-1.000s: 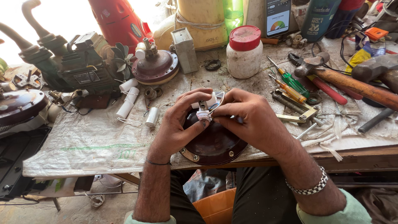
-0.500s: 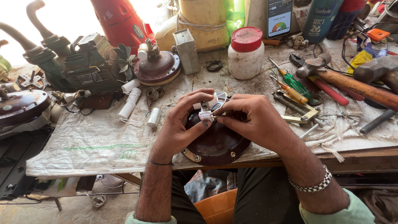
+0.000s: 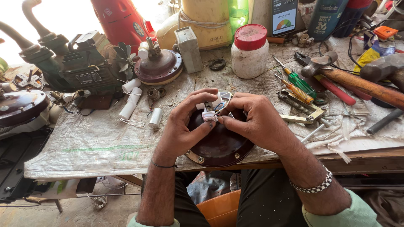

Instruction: The person assembles and wires a small white plastic component onto a maroon circular base. They use a screwdriver to tighten screws, insert wires into terminals, and secure the assembly with both hands.

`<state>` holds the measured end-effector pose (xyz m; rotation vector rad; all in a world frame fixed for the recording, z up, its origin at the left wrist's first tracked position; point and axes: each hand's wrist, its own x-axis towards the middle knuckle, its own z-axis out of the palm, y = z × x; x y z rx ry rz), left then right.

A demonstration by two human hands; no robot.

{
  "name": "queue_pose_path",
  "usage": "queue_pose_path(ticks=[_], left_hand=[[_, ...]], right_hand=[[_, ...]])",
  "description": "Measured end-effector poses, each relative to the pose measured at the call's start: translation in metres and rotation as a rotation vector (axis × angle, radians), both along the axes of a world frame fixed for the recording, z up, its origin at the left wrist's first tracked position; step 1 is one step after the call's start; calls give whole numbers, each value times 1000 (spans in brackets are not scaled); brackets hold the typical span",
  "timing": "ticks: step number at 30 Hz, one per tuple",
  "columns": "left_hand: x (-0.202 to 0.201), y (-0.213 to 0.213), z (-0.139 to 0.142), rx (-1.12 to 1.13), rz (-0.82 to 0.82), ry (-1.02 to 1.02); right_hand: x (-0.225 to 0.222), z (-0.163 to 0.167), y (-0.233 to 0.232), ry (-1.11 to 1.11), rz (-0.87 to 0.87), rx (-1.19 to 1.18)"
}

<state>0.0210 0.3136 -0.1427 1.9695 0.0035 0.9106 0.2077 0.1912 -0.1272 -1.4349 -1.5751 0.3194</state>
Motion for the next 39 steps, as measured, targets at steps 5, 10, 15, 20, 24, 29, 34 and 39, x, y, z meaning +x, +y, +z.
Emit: queue_pose_path(ticks=[5, 10, 15, 20, 24, 29, 34, 39], left_hand=[[2, -2, 2, -56, -10, 1], [5, -4, 6, -96, -15, 1], [6, -10, 9, -127, -15, -2], [8, -12, 11, -119, 40, 30], [7, -9, 8, -115, 15, 37], [5, -1, 3, -56, -12, -10], [2, -2, 4, 181, 107, -16], [3, -10, 10, 15, 101, 55]], right_hand=[[-2, 2, 0, -9, -13, -17], [2, 2, 1, -12, 28, 14], [5, 1, 1, -5, 58, 7], [4, 0, 0, -32, 19, -13], [3, 0, 0, -6, 11, 1], [3, -2, 0, 30, 26, 29], [2, -2, 1, 56, 46, 7], [-1, 1, -3, 13, -1, -16]])
